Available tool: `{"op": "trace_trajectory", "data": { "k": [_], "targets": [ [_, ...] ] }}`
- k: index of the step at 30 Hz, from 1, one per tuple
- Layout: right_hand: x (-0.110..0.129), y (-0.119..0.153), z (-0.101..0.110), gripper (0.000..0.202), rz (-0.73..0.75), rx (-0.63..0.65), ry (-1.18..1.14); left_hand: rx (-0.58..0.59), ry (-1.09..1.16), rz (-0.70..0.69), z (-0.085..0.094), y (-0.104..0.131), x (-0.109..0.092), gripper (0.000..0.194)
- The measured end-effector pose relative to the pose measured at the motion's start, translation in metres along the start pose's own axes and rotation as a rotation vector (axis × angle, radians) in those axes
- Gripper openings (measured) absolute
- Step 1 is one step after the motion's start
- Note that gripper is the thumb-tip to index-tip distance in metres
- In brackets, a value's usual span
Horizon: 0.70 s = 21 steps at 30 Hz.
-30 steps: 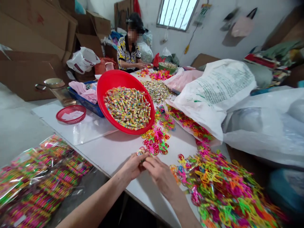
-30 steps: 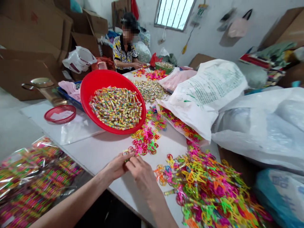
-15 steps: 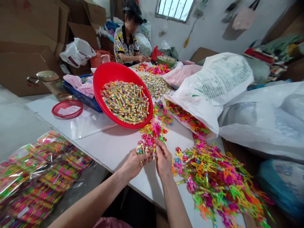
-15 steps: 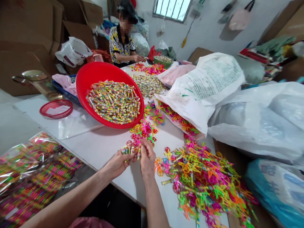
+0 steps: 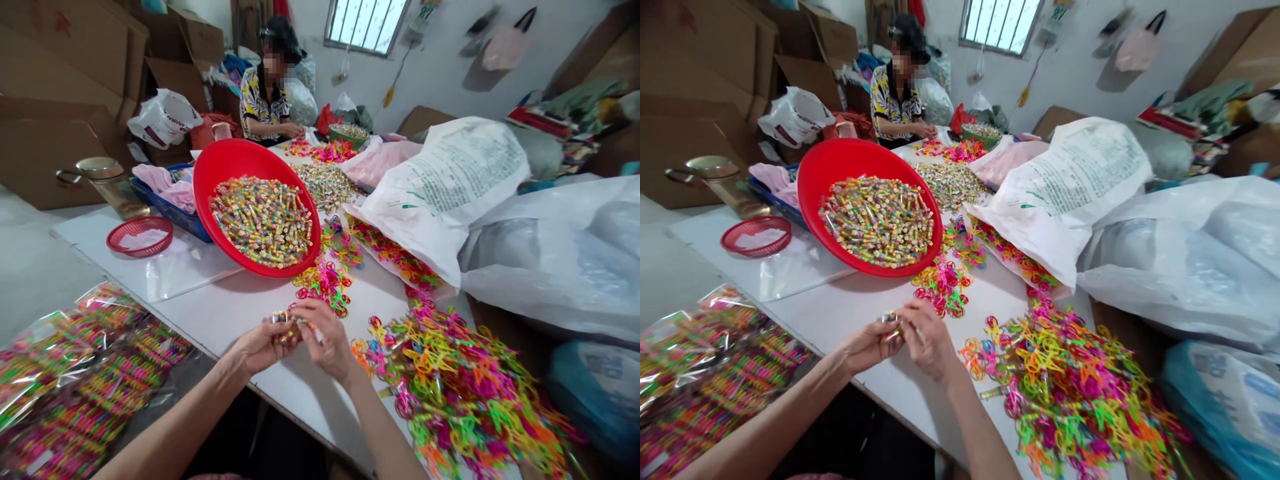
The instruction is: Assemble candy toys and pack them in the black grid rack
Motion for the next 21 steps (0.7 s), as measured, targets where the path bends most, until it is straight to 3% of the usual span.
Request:
{"op": "trace_trajectory", "data": {
  "k": [2,6,9,11,16,18,21],
  "targets": [
    [-0.029,-0.02,0.011,0.026,-0.164,-0.051,0.177,-0.029,-0.077,-0.075,-0.005,0.0,-0.009,0.031],
    [-0.083,-0.05,0.017,0.039,-0.561,0.121,0.538,-0.065,-0.337,-0.3,-0.008,-0.007,-0.008,0.031],
    [-0.096,-0.052,0.015,0.033,-0.656,0.151,0.61,-0.094,-0.369,-0.341,-0.004,-0.013,0.003,0.025],
    [-0.09,-0.044,0.018,0.031,-0.646,0.097,0.597,-0.108,-0.316,-0.286,-0.002,-0.016,0.009,0.025],
    [-0.049,0.005,0.026,0.024,-0.57,-0.292,0.297,-0.132,-0.25,-0.231,-0.007,-0.022,0.016,0.025],
    [-0.03,0.033,0.016,0.024,-0.547,-0.309,0.257,-0.148,-0.275,-0.26,-0.007,-0.022,0.017,0.023],
    [-0.008,0.073,-0.008,0.022,-0.536,-0.209,0.351,-0.149,-0.381,-0.298,0.001,-0.018,0.02,0.02]
  ]
}}
Point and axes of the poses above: each hand's wrist, its own y-axis away from the middle knuckle, its own z-axis out of the back of the hand, x = y × z, the point moved 1 cm from there along -y, towards the middle knuckle, and after that the axes turned 10 degrees about z, right-handed, at the moved point
